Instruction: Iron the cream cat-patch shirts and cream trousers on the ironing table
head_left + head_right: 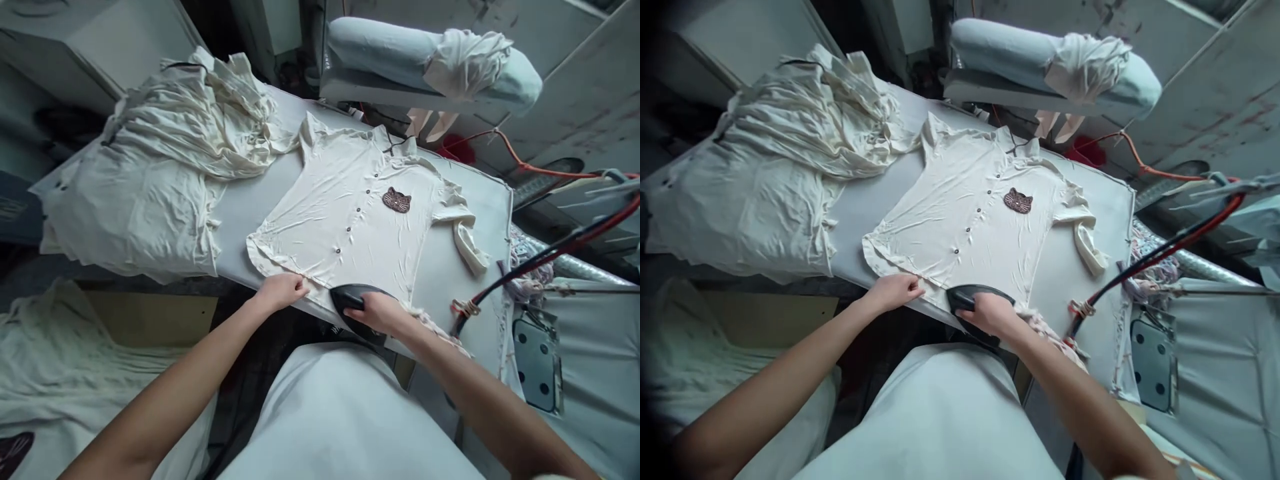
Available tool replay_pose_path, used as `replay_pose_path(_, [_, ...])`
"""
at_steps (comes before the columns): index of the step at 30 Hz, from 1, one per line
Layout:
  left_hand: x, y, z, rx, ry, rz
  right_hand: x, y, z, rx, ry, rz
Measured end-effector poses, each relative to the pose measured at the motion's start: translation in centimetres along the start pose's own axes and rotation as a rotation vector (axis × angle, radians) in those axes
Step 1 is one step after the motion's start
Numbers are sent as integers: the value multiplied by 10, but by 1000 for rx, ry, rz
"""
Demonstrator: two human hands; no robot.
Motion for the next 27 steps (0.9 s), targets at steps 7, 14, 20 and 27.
replay_pose_path(7, [-9,-7,-22,147,441,-301,62,111,-5,-190,18,-371])
replay_pose_path(14, [-10,-82,-5,138,711,185,16,-10,30,-183,35,-136])
replay_pose_path(20, [-33,-131,38,206,600,387,-49,-109,13,-141,-3,-50])
replay_pose_path(27, [-36,-156,44,361,564,349,-50,-121,1,-164,-9,-114])
Point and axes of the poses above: each hand's wrist, its own x-axis away from the middle knuckle, its own z-axis out of the back of the hand, y = z × x, the point moved 1 cm from there along -x, towards the middle knuckle, and after that the axes turned 2 degrees about y, right-handed, at the moved point
